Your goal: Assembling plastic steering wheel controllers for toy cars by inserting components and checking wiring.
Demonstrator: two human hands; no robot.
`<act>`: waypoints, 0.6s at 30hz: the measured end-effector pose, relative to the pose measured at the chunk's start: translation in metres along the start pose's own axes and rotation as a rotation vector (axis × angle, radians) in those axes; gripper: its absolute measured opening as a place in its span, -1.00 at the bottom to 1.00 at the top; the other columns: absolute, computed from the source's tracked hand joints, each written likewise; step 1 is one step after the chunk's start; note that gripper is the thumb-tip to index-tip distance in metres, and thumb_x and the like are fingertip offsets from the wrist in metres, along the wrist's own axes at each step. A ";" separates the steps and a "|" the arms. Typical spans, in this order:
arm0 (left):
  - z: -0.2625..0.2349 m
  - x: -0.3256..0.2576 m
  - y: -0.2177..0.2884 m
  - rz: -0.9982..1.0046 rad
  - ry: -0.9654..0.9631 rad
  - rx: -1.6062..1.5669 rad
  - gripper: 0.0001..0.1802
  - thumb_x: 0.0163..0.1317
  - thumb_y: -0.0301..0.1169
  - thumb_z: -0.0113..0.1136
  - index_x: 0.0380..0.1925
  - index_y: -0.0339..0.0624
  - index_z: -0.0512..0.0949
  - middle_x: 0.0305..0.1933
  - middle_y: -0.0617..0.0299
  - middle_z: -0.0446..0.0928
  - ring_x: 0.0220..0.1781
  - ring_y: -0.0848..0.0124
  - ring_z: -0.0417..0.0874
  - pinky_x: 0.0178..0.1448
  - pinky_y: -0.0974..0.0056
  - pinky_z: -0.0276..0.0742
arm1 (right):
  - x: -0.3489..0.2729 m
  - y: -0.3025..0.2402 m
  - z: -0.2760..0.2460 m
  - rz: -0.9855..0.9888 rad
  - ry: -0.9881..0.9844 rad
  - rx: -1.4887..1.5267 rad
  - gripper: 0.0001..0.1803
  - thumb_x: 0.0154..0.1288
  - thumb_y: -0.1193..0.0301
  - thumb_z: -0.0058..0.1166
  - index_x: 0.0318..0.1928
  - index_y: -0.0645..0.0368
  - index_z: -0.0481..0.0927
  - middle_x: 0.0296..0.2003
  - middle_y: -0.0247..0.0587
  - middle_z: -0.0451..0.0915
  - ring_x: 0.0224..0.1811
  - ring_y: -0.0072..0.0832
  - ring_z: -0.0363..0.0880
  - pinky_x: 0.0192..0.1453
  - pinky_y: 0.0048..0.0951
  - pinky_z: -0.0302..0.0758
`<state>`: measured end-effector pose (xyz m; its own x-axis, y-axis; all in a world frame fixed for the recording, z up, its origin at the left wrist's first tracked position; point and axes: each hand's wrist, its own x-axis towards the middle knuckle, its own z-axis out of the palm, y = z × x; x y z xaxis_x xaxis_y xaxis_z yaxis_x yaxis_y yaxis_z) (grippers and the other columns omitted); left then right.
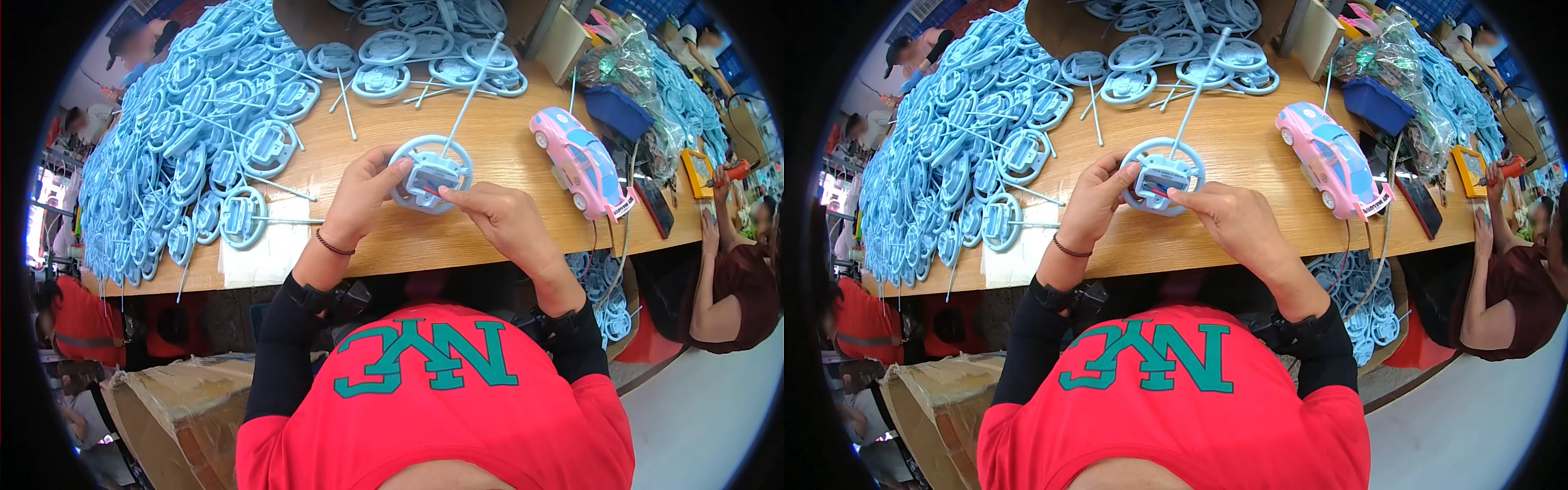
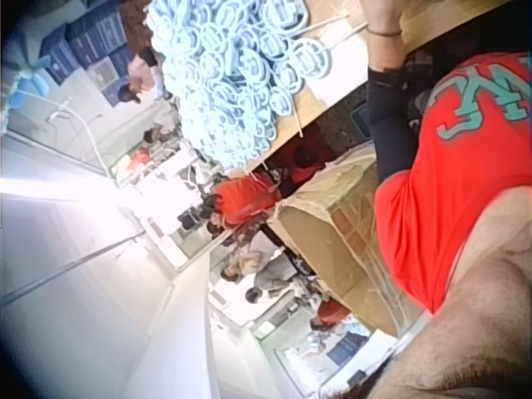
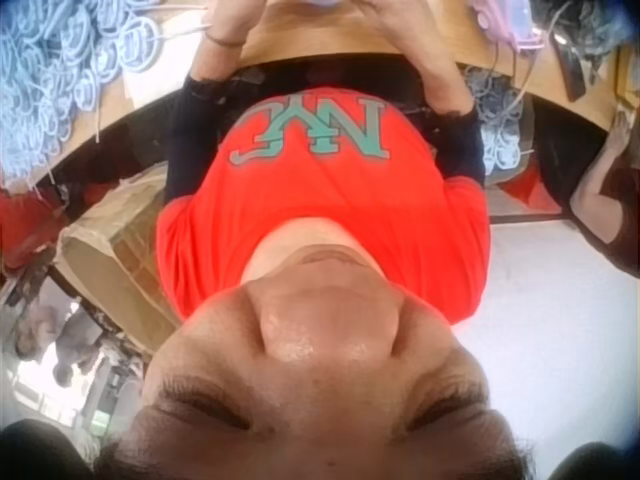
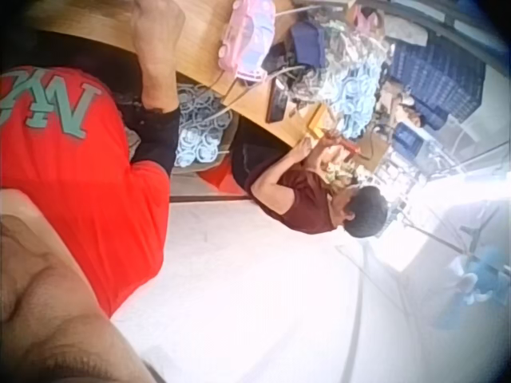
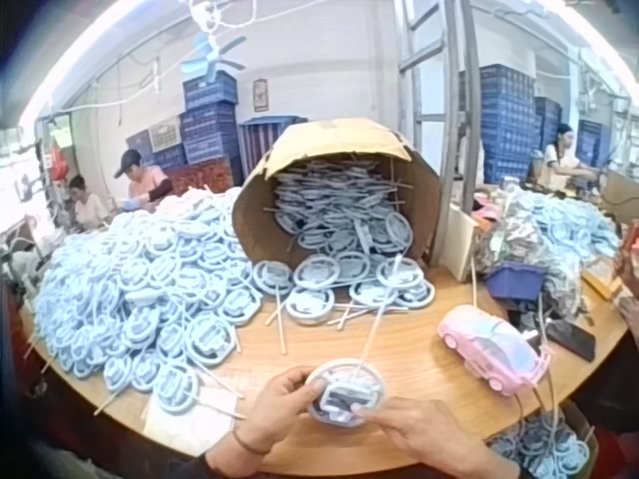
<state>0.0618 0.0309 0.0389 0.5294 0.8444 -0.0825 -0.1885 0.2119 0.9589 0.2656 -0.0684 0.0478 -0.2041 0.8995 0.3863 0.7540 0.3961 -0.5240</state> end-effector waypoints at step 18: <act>-0.006 -0.004 -0.008 -0.191 -0.190 -0.216 -0.50 0.42 -0.12 -0.02 0.12 -0.33 0.40 -0.02 0.15 0.56 -0.02 0.43 0.61 0.06 0.31 0.55 | -0.004 -0.005 0.004 -0.030 0.019 0.110 -0.61 0.15 0.52 0.12 0.00 -0.10 0.65 -0.36 -0.21 0.63 -0.36 -0.22 0.62 -0.33 -0.29 0.52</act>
<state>0.0557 0.0287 0.0298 0.7126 0.6770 -0.1841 -0.2309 0.4741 0.8497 0.2599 -0.0730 0.0462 -0.2129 0.8839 0.4163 0.6743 0.4413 -0.5921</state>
